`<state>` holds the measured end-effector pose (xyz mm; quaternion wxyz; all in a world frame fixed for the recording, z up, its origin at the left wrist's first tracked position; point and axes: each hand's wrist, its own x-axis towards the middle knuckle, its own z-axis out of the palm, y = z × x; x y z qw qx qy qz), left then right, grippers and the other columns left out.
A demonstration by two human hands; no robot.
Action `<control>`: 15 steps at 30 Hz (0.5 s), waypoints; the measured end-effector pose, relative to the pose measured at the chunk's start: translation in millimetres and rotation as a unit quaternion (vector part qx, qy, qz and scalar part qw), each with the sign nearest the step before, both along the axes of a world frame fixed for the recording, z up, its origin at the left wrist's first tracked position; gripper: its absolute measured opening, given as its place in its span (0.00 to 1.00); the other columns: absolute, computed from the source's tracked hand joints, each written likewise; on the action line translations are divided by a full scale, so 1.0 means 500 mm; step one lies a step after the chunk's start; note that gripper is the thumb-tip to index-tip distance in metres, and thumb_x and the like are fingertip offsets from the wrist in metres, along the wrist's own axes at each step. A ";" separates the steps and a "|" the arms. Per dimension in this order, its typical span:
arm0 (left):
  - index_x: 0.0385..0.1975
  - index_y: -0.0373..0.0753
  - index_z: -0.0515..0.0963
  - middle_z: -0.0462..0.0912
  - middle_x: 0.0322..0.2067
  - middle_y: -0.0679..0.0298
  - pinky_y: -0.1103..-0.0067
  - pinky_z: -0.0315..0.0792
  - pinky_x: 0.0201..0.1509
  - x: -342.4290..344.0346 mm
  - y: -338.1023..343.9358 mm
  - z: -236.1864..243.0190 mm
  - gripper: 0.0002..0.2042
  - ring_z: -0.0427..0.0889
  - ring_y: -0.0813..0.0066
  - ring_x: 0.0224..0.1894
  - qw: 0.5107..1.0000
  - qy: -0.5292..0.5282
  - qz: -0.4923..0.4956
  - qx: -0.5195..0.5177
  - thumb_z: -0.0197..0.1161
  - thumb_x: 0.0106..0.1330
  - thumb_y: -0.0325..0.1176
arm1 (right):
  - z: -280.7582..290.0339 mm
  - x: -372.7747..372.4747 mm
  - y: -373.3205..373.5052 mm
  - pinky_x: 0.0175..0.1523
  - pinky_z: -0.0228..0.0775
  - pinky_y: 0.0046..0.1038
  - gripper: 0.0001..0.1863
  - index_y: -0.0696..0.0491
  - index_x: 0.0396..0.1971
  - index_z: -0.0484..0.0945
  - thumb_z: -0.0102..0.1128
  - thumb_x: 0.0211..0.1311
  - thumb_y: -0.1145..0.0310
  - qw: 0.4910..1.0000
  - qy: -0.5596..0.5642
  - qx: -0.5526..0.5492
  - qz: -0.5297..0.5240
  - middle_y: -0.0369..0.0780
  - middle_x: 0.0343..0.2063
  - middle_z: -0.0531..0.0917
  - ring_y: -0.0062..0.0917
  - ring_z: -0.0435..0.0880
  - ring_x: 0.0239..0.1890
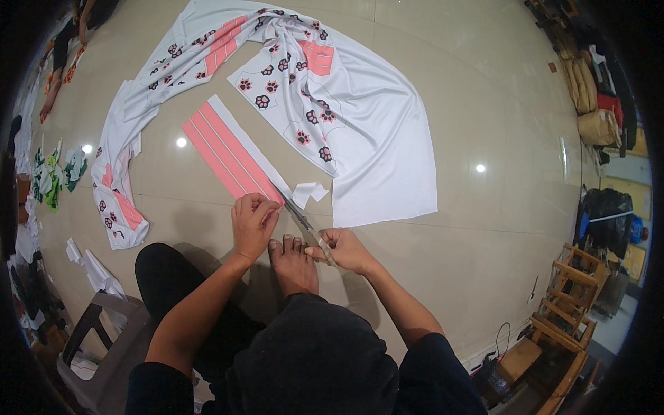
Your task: The person sits on the floor and uses shears to cut a white fabric with pink stripes and floral patterns. They cut along marked lines to separate strips and patterned sections, then lift and reposition the fabric to continue cutting.
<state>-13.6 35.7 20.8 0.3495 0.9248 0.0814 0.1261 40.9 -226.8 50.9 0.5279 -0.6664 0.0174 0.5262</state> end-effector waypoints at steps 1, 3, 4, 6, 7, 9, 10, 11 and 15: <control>0.42 0.52 0.88 0.79 0.45 0.71 0.64 0.65 0.54 0.001 0.000 0.000 0.09 0.76 0.64 0.51 1.000 -0.003 0.000 0.000 0.77 0.63 0.34 | 0.002 0.000 0.000 0.28 0.60 0.22 0.21 0.51 0.26 0.80 0.83 0.66 0.55 1.000 -0.003 -0.004 0.001 0.29 0.19 0.78 0.12 0.72 0.22; 0.42 0.52 0.88 0.80 0.45 0.71 0.64 0.65 0.54 0.000 0.002 0.000 0.09 0.76 0.64 0.51 1.000 -0.004 0.001 0.001 0.77 0.63 0.34 | 0.005 -0.002 0.000 0.28 0.59 0.22 0.21 0.51 0.26 0.80 0.83 0.66 0.56 1.000 -0.009 -0.010 0.003 0.29 0.19 0.78 0.12 0.72 0.22; 0.42 0.52 0.88 0.80 0.45 0.71 0.64 0.65 0.54 0.001 0.001 0.000 0.09 0.76 0.64 0.51 1.000 -0.002 0.001 0.000 0.77 0.63 0.34 | 0.004 -0.003 -0.003 0.28 0.60 0.22 0.21 0.51 0.26 0.80 0.83 0.66 0.56 1.000 -0.008 -0.007 0.001 0.29 0.19 0.78 0.12 0.72 0.22; 0.42 0.52 0.88 0.80 0.45 0.71 0.64 0.65 0.54 0.001 -0.002 -0.001 0.09 0.76 0.64 0.51 1.000 0.000 0.002 -0.003 0.76 0.64 0.34 | 0.001 -0.005 -0.009 0.28 0.60 0.22 0.20 0.52 0.26 0.80 0.83 0.66 0.57 1.000 -0.004 0.000 -0.004 0.29 0.19 0.78 0.12 0.72 0.22; 0.42 0.52 0.88 0.80 0.45 0.71 0.64 0.65 0.54 0.001 -0.001 -0.001 0.09 0.76 0.64 0.51 1.000 0.001 0.003 -0.004 0.76 0.64 0.34 | 0.003 -0.004 -0.009 0.28 0.60 0.22 0.20 0.52 0.26 0.80 0.83 0.66 0.57 1.000 -0.008 -0.006 0.000 0.29 0.19 0.78 0.12 0.73 0.22; 0.42 0.52 0.88 0.80 0.45 0.71 0.64 0.65 0.54 0.000 0.001 -0.001 0.08 0.76 0.64 0.51 1.000 0.003 0.003 -0.004 0.76 0.64 0.34 | 0.008 -0.003 -0.009 0.28 0.60 0.22 0.20 0.52 0.26 0.80 0.83 0.66 0.58 1.000 -0.015 -0.017 0.009 0.30 0.19 0.78 0.12 0.73 0.22; 0.42 0.52 0.88 0.80 0.45 0.71 0.64 0.65 0.54 0.000 0.001 -0.001 0.08 0.76 0.64 0.52 1.000 0.004 0.002 -0.003 0.76 0.65 0.35 | 0.009 -0.003 -0.009 0.28 0.61 0.22 0.20 0.52 0.26 0.80 0.83 0.66 0.57 1.000 -0.009 -0.013 0.004 0.30 0.19 0.78 0.13 0.73 0.22; 0.42 0.52 0.88 0.80 0.45 0.70 0.64 0.64 0.54 0.001 0.000 0.000 0.08 0.76 0.64 0.52 1.000 0.006 0.000 -0.003 0.76 0.65 0.35 | 0.009 -0.003 -0.009 0.28 0.61 0.22 0.20 0.52 0.26 0.80 0.83 0.66 0.57 1.000 -0.003 -0.008 -0.001 0.30 0.19 0.78 0.13 0.73 0.22; 0.43 0.51 0.88 0.80 0.46 0.70 0.64 0.64 0.54 0.000 0.003 0.003 0.07 0.76 0.64 0.52 1.000 0.004 0.001 -0.010 0.75 0.67 0.36 | 0.023 0.007 0.007 0.28 0.62 0.23 0.21 0.53 0.26 0.81 0.83 0.65 0.54 1.000 -0.010 -0.026 0.007 0.30 0.19 0.79 0.14 0.74 0.22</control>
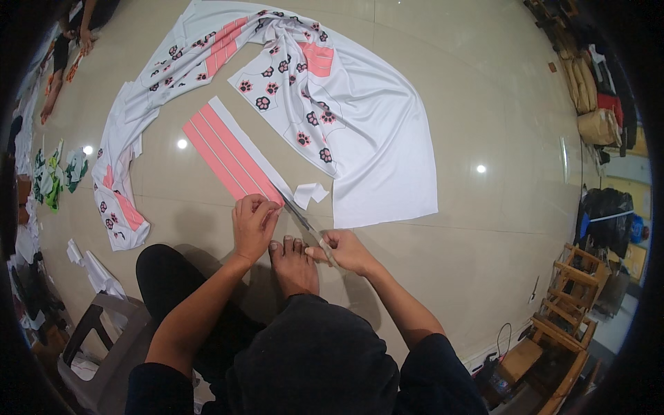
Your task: The person sits on the floor and uses shears to cut a white fabric with pink stripes and floral patterns. They cut along marked lines to separate strips and patterned sections, then lift and reposition the fabric to continue cutting.
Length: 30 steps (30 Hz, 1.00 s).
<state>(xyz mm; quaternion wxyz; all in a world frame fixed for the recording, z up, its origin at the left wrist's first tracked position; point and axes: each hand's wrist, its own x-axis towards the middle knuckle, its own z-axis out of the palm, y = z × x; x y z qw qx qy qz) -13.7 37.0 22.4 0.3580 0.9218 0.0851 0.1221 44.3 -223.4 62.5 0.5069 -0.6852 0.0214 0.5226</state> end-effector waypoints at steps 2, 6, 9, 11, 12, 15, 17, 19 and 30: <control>0.43 0.51 0.88 0.80 0.46 0.70 0.64 0.64 0.55 0.002 -0.002 0.001 0.07 0.76 0.64 0.52 1.000 -0.002 -0.002 -0.003 0.75 0.67 0.37 | -0.010 0.005 0.005 0.28 0.62 0.23 0.22 0.53 0.26 0.81 0.83 0.65 0.53 1.000 0.001 0.010 -0.001 0.30 0.19 0.79 0.14 0.74 0.22; 0.43 0.51 0.88 0.80 0.46 0.70 0.65 0.64 0.55 0.001 0.000 0.000 0.07 0.76 0.64 0.52 1.000 0.001 -0.004 -0.008 0.75 0.68 0.37 | -0.022 0.012 0.015 0.28 0.62 0.23 0.22 0.53 0.27 0.81 0.83 0.64 0.52 1.000 0.005 0.026 -0.009 0.30 0.19 0.79 0.13 0.74 0.22; 0.43 0.51 0.88 0.80 0.46 0.70 0.65 0.64 0.55 0.000 0.002 0.001 0.07 0.76 0.64 0.52 1.000 0.000 -0.005 -0.008 0.75 0.68 0.37 | -0.024 0.014 0.021 0.28 0.61 0.22 0.22 0.52 0.26 0.81 0.83 0.64 0.53 0.999 0.011 0.032 -0.016 0.30 0.19 0.78 0.13 0.73 0.22; 0.43 0.51 0.88 0.80 0.46 0.70 0.65 0.64 0.55 0.001 0.000 0.002 0.07 0.76 0.64 0.52 1.000 -0.003 -0.002 -0.012 0.75 0.68 0.37 | -0.029 0.013 0.018 0.27 0.61 0.22 0.22 0.52 0.26 0.81 0.84 0.64 0.53 0.999 0.009 0.030 -0.014 0.30 0.18 0.78 0.13 0.73 0.22; 0.43 0.51 0.88 0.80 0.46 0.70 0.65 0.64 0.55 0.001 -0.001 0.002 0.07 0.76 0.64 0.52 1.000 -0.002 -0.002 -0.010 0.75 0.68 0.36 | -0.031 0.012 0.016 0.27 0.61 0.22 0.22 0.52 0.25 0.81 0.84 0.64 0.53 0.999 0.008 0.030 -0.014 0.30 0.18 0.78 0.13 0.73 0.21; 0.43 0.51 0.88 0.80 0.46 0.70 0.65 0.65 0.55 0.001 0.000 0.004 0.07 0.76 0.64 0.52 1.000 0.001 0.000 -0.007 0.75 0.67 0.36 | -0.030 0.012 0.012 0.27 0.60 0.22 0.22 0.51 0.25 0.80 0.84 0.64 0.53 1.000 0.000 0.025 -0.006 0.30 0.18 0.78 0.13 0.73 0.21; 0.43 0.51 0.88 0.80 0.46 0.70 0.65 0.65 0.55 0.001 -0.001 0.003 0.07 0.76 0.64 0.52 1.000 0.001 0.000 -0.009 0.75 0.67 0.36 | -0.028 0.010 0.011 0.27 0.60 0.23 0.22 0.52 0.25 0.80 0.84 0.64 0.54 1.000 0.006 0.029 -0.009 0.30 0.18 0.78 0.13 0.73 0.21; 0.43 0.51 0.88 0.80 0.46 0.70 0.65 0.65 0.55 0.001 -0.001 0.003 0.07 0.76 0.64 0.51 1.000 0.000 0.001 -0.010 0.75 0.67 0.36 | -0.024 0.010 0.009 0.27 0.61 0.23 0.22 0.52 0.26 0.81 0.84 0.64 0.54 1.000 0.007 0.028 -0.007 0.30 0.18 0.78 0.13 0.73 0.21; 0.42 0.50 0.88 0.80 0.46 0.70 0.66 0.65 0.55 0.001 0.002 0.005 0.07 0.76 0.65 0.50 1.000 -0.010 0.000 -0.012 0.75 0.68 0.36 | -0.019 0.019 0.024 0.28 0.62 0.22 0.23 0.53 0.26 0.81 0.83 0.64 0.51 1.000 -0.005 0.019 -0.005 0.31 0.19 0.80 0.14 0.74 0.22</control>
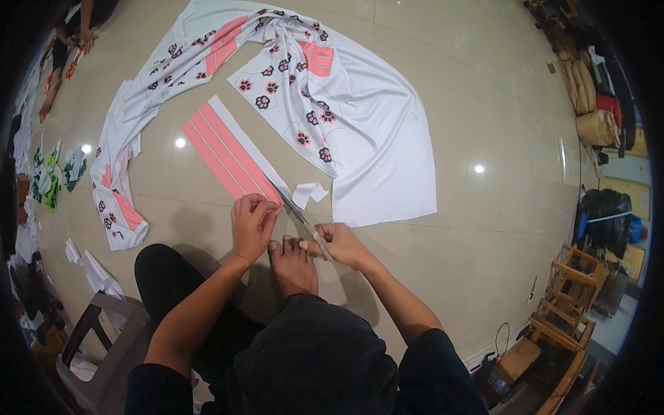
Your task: The person sits on the floor and uses shears to cut a white fabric with pink stripes and floral patterns. They cut along marked lines to separate strips and patterned sections, then lift and reposition the fabric to continue cutting.
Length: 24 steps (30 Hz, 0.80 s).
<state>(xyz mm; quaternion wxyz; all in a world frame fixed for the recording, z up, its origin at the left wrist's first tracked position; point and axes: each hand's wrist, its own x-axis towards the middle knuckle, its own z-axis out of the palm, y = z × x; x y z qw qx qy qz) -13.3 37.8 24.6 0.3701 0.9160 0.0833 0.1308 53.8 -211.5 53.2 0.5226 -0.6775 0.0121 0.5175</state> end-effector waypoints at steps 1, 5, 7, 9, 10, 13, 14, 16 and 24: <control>0.43 0.50 0.88 0.80 0.46 0.70 0.66 0.65 0.55 0.000 -0.001 0.000 0.07 0.76 0.65 0.50 1.000 -0.002 -0.001 -0.002 0.75 0.67 0.36 | -0.004 0.003 0.001 0.28 0.63 0.22 0.22 0.53 0.26 0.81 0.83 0.65 0.53 1.000 -0.005 -0.003 0.009 0.31 0.19 0.80 0.14 0.75 0.22; 0.43 0.50 0.88 0.80 0.46 0.70 0.66 0.65 0.55 0.001 -0.001 0.001 0.07 0.77 0.65 0.50 1.000 -0.001 0.000 -0.001 0.75 0.67 0.35 | -0.011 0.014 0.009 0.29 0.65 0.22 0.20 0.53 0.26 0.80 0.82 0.67 0.57 1.000 -0.010 -0.007 0.025 0.31 0.20 0.79 0.14 0.75 0.22; 0.43 0.50 0.88 0.80 0.46 0.70 0.66 0.65 0.55 0.000 0.001 0.002 0.08 0.77 0.66 0.50 1.000 0.000 0.000 -0.003 0.76 0.66 0.35 | -0.010 0.016 0.012 0.29 0.65 0.22 0.20 0.53 0.26 0.80 0.82 0.67 0.57 1.000 -0.008 -0.007 0.025 0.31 0.20 0.80 0.14 0.76 0.22; 0.43 0.50 0.88 0.80 0.46 0.70 0.66 0.65 0.55 0.001 0.000 0.001 0.08 0.77 0.66 0.50 1.000 0.000 0.000 -0.007 0.76 0.66 0.34 | -0.012 0.017 0.012 0.29 0.65 0.22 0.20 0.53 0.26 0.80 0.82 0.67 0.58 1.000 -0.007 -0.009 0.025 0.31 0.20 0.80 0.14 0.76 0.22; 0.43 0.50 0.88 0.80 0.46 0.70 0.66 0.65 0.55 0.001 0.000 0.001 0.08 0.77 0.66 0.50 1.000 -0.002 0.000 -0.008 0.76 0.66 0.34 | -0.012 0.017 0.011 0.29 0.65 0.22 0.20 0.53 0.26 0.80 0.83 0.67 0.58 1.000 -0.008 -0.006 0.026 0.31 0.20 0.80 0.14 0.76 0.22; 0.43 0.50 0.88 0.80 0.46 0.70 0.65 0.65 0.55 0.002 0.000 0.001 0.08 0.77 0.66 0.50 1.000 -0.003 0.000 -0.010 0.76 0.66 0.34 | -0.010 0.017 0.006 0.29 0.65 0.22 0.19 0.53 0.27 0.81 0.83 0.67 0.58 0.999 -0.008 -0.005 0.032 0.31 0.20 0.80 0.14 0.76 0.22; 0.43 0.50 0.88 0.80 0.46 0.70 0.65 0.65 0.55 0.001 0.001 0.001 0.08 0.77 0.66 0.50 1.000 -0.002 -0.001 -0.011 0.76 0.66 0.34 | -0.006 0.017 0.006 0.29 0.65 0.22 0.19 0.53 0.27 0.81 0.83 0.67 0.58 0.999 -0.009 -0.010 0.036 0.31 0.20 0.80 0.14 0.76 0.22; 0.43 0.50 0.88 0.80 0.46 0.70 0.65 0.65 0.55 0.001 0.001 0.000 0.08 0.77 0.66 0.50 1.000 -0.004 0.000 -0.012 0.76 0.66 0.35 | -0.005 0.016 0.004 0.29 0.65 0.22 0.19 0.53 0.27 0.81 0.83 0.66 0.58 0.999 -0.004 -0.013 0.034 0.31 0.20 0.80 0.14 0.76 0.22; 0.43 0.50 0.88 0.81 0.47 0.70 0.65 0.65 0.54 0.000 0.004 0.003 0.07 0.77 0.66 0.50 1.000 -0.003 -0.003 -0.011 0.76 0.66 0.34 | -0.006 0.021 0.022 0.28 0.62 0.22 0.23 0.53 0.26 0.82 0.84 0.63 0.51 1.000 -0.009 0.008 0.000 0.30 0.19 0.79 0.13 0.73 0.23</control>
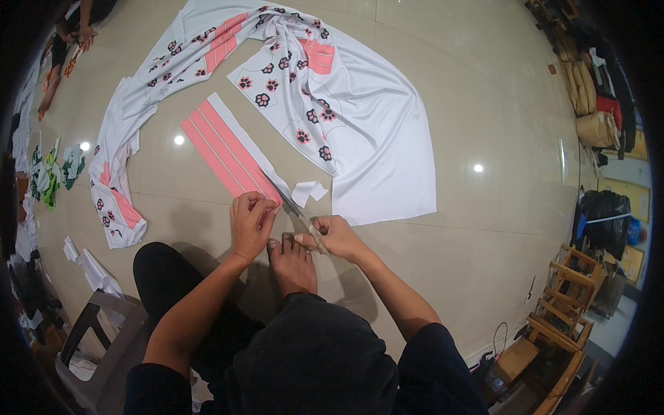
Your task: The person sits on the floor and uses shears to cut a white fabric with pink stripes and floral patterns. They cut along marked lines to separate strips and patterned sections, then lift and reposition the fabric to continue cutting.
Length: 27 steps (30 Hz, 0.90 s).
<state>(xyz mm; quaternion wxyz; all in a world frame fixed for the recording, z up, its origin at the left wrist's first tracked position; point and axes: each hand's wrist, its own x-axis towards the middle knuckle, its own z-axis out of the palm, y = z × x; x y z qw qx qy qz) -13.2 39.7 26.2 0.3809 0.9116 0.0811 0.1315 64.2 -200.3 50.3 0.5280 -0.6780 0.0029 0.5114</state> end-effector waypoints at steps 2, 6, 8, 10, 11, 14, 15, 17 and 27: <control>0.43 0.50 0.88 0.81 0.48 0.70 0.66 0.66 0.55 0.001 -0.001 0.002 0.07 0.78 0.66 0.50 1.000 0.000 -0.002 -0.001 0.75 0.66 0.34 | -0.011 0.004 -0.001 0.28 0.62 0.22 0.23 0.53 0.26 0.82 0.84 0.63 0.51 1.000 -0.009 -0.009 0.007 0.30 0.20 0.79 0.13 0.73 0.23; 0.42 0.50 0.88 0.83 0.54 0.70 0.66 0.66 0.57 0.002 -0.001 0.003 0.07 0.78 0.66 0.52 1.000 -0.005 -0.002 -0.004 0.75 0.66 0.33 | -0.022 0.005 0.000 0.27 0.61 0.23 0.24 0.53 0.25 0.82 0.85 0.62 0.50 1.000 -0.005 -0.008 0.009 0.29 0.19 0.78 0.13 0.71 0.23; 0.42 0.50 0.88 0.83 0.57 0.71 0.66 0.67 0.57 0.002 -0.001 0.000 0.07 0.79 0.66 0.52 1.000 -0.002 -0.004 -0.007 0.75 0.66 0.33 | -0.023 0.004 -0.002 0.27 0.60 0.23 0.24 0.53 0.25 0.82 0.85 0.62 0.50 1.000 -0.009 -0.010 0.010 0.29 0.19 0.78 0.13 0.71 0.22; 0.42 0.49 0.88 0.83 0.58 0.72 0.66 0.67 0.58 0.001 0.000 -0.001 0.06 0.79 0.66 0.52 1.000 0.002 -0.007 -0.009 0.75 0.66 0.33 | -0.021 0.004 -0.004 0.27 0.61 0.22 0.23 0.53 0.25 0.81 0.84 0.63 0.52 1.000 -0.016 -0.017 0.020 0.30 0.19 0.79 0.13 0.73 0.22; 0.41 0.49 0.88 0.83 0.59 0.72 0.66 0.67 0.58 0.000 0.000 -0.001 0.06 0.79 0.66 0.52 1.000 0.005 -0.009 -0.009 0.75 0.67 0.33 | -0.018 0.004 -0.005 0.27 0.62 0.22 0.21 0.53 0.26 0.81 0.84 0.65 0.55 0.999 -0.020 -0.024 0.029 0.31 0.19 0.79 0.13 0.74 0.22; 0.41 0.49 0.87 0.83 0.61 0.72 0.66 0.67 0.58 0.000 -0.001 -0.002 0.06 0.79 0.66 0.52 1.000 0.007 -0.008 -0.001 0.74 0.67 0.34 | -0.009 0.002 -0.006 0.28 0.63 0.22 0.20 0.53 0.26 0.80 0.83 0.66 0.58 0.999 -0.009 -0.024 0.031 0.31 0.20 0.80 0.14 0.76 0.21; 0.41 0.49 0.87 0.83 0.62 0.72 0.66 0.67 0.58 0.000 0.000 -0.002 0.06 0.79 0.66 0.52 1.000 0.007 -0.009 0.002 0.74 0.67 0.34 | -0.006 0.002 -0.006 0.28 0.63 0.22 0.20 0.53 0.26 0.80 0.83 0.66 0.58 0.999 -0.002 -0.020 0.028 0.31 0.20 0.80 0.14 0.76 0.21; 0.41 0.49 0.87 0.83 0.64 0.72 0.66 0.67 0.58 -0.001 0.001 -0.003 0.06 0.79 0.65 0.53 1.000 0.008 -0.010 0.009 0.74 0.67 0.34 | 0.004 0.002 -0.001 0.28 0.63 0.22 0.20 0.53 0.26 0.80 0.83 0.66 0.58 1.000 0.001 -0.021 0.023 0.31 0.20 0.80 0.14 0.76 0.21; 0.40 0.48 0.87 0.84 0.65 0.72 0.66 0.66 0.58 -0.001 0.002 -0.002 0.06 0.79 0.65 0.54 1.000 0.003 -0.014 0.017 0.75 0.66 0.34 | -0.003 0.012 0.023 0.28 0.63 0.22 0.20 0.53 0.25 0.80 0.84 0.65 0.58 0.999 -0.010 -0.028 0.013 0.32 0.20 0.80 0.14 0.76 0.22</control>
